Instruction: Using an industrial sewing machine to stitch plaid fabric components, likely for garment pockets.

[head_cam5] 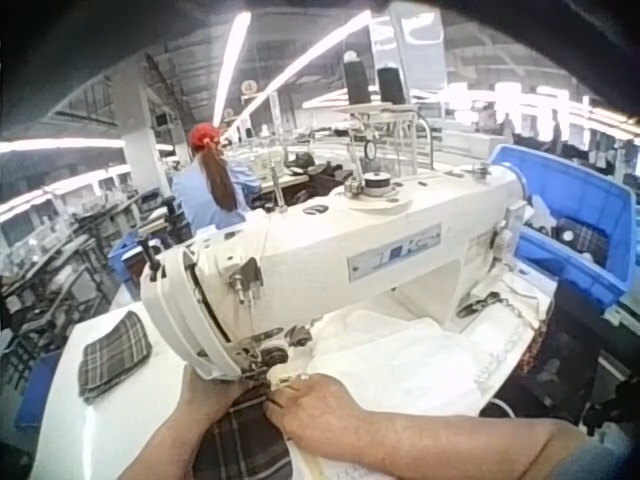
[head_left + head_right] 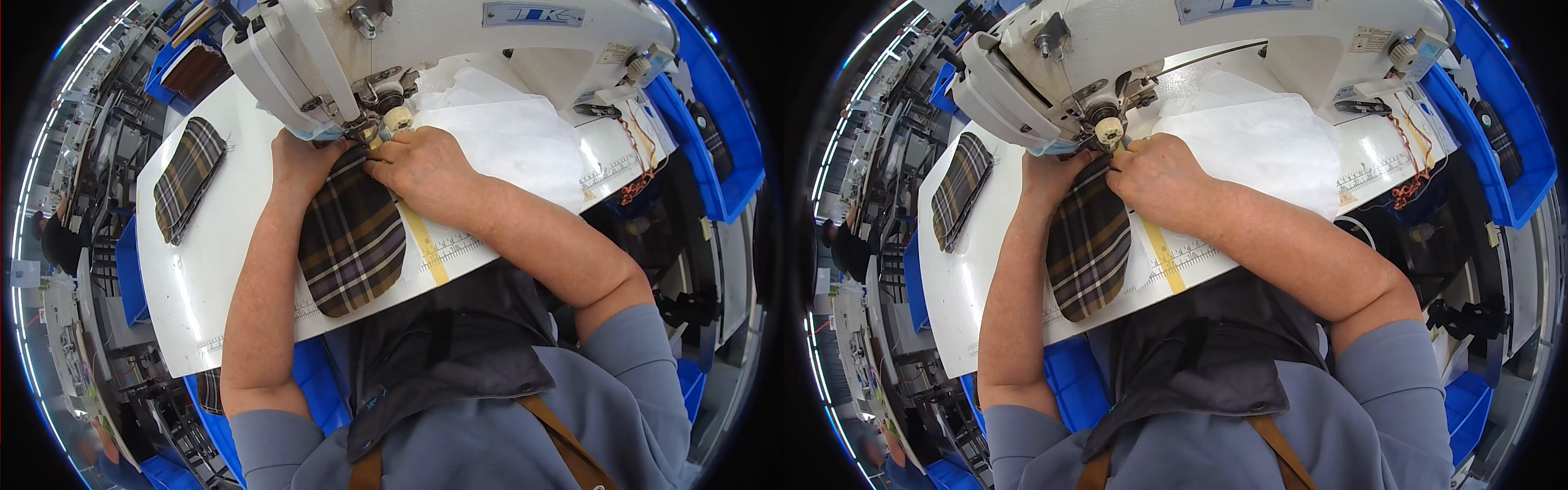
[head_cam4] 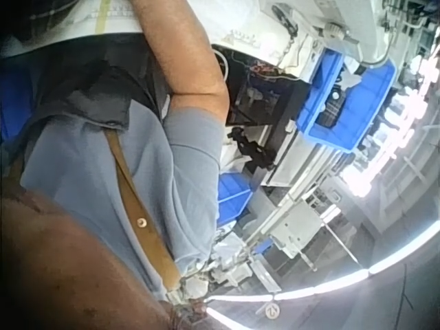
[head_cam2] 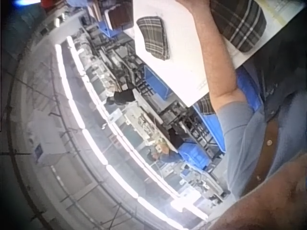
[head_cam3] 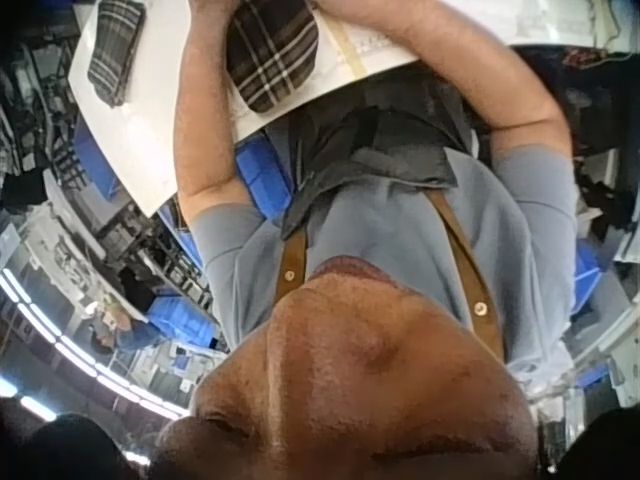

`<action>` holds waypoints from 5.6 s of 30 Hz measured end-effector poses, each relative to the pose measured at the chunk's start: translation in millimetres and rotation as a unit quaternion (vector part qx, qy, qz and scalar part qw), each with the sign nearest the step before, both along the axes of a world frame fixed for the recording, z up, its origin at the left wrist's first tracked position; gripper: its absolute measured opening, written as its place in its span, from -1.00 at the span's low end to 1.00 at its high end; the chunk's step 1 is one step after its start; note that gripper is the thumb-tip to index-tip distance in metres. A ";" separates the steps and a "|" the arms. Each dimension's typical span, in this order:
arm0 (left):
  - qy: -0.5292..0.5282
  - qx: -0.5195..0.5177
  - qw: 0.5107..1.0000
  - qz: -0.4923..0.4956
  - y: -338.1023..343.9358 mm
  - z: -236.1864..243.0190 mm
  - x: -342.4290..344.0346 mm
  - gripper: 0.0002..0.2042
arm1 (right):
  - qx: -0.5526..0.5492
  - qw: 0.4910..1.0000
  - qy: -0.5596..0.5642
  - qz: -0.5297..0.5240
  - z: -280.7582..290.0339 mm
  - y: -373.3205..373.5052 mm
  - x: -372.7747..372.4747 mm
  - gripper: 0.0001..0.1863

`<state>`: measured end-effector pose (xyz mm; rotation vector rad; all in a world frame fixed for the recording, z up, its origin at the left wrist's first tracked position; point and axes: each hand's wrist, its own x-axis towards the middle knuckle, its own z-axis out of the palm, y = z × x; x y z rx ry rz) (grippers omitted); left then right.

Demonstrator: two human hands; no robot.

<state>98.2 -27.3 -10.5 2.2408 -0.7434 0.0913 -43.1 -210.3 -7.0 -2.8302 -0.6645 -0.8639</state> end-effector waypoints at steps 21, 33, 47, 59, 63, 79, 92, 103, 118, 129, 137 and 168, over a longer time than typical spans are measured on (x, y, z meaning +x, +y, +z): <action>-0.006 -0.006 0.993 -0.122 41.3 29.5 -176.3 -0.69 | 0.064 0.993 0.041 0.085 10.2 -13.9 -24.3 -0.69; -0.087 0.015 0.991 -0.104 44.4 29.2 -179.8 -0.91 | 0.119 0.977 0.099 0.145 6.9 -2.3 -108.7 -0.71; -0.113 0.096 0.975 -0.166 42.4 41.1 -182.0 -0.88 | 0.129 0.977 0.088 0.148 7.6 -4.4 -105.3 -0.77; 0.128 -0.075 0.985 -0.088 45.2 32.5 -166.0 -0.92 | 0.227 0.962 0.078 0.127 7.2 2.7 -91.2 -0.72; 0.108 -0.073 0.987 -0.089 42.1 34.6 -168.0 -0.93 | 0.183 0.974 0.024 0.128 0.6 7.2 -81.2 -0.79; -0.058 0.026 0.977 -0.203 39.3 37.2 -150.0 -0.64 | 0.048 0.986 -0.046 0.151 2.2 -0.9 -76.0 -0.86; 0.089 -0.142 0.985 0.035 56.0 39.3 -152.7 -0.81 | 0.292 0.947 0.041 0.129 25.9 5.1 -49.0 -0.74; -0.023 -0.179 0.981 0.066 47.0 41.4 -157.1 -0.83 | 0.237 0.954 -0.104 0.154 29.2 12.5 -38.0 -0.72; -0.352 -0.009 0.935 -0.039 40.4 59.7 -157.4 -0.74 | 0.146 0.971 -0.106 0.156 36.1 9.0 -41.2 -0.72; -0.323 -0.026 0.941 -0.102 40.4 59.3 -166.7 -0.74 | 0.134 0.966 -0.098 0.198 39.5 0.2 -50.3 -0.82; -0.369 -0.012 0.922 -0.117 38.1 55.8 -164.5 -0.75 | 0.101 0.968 -0.132 0.186 36.5 0.8 -51.3 -0.82; -0.114 0.143 0.967 -0.175 30.2 29.2 -122.8 -0.59 | 0.081 0.981 0.074 0.158 18.1 -16.4 -50.7 -0.85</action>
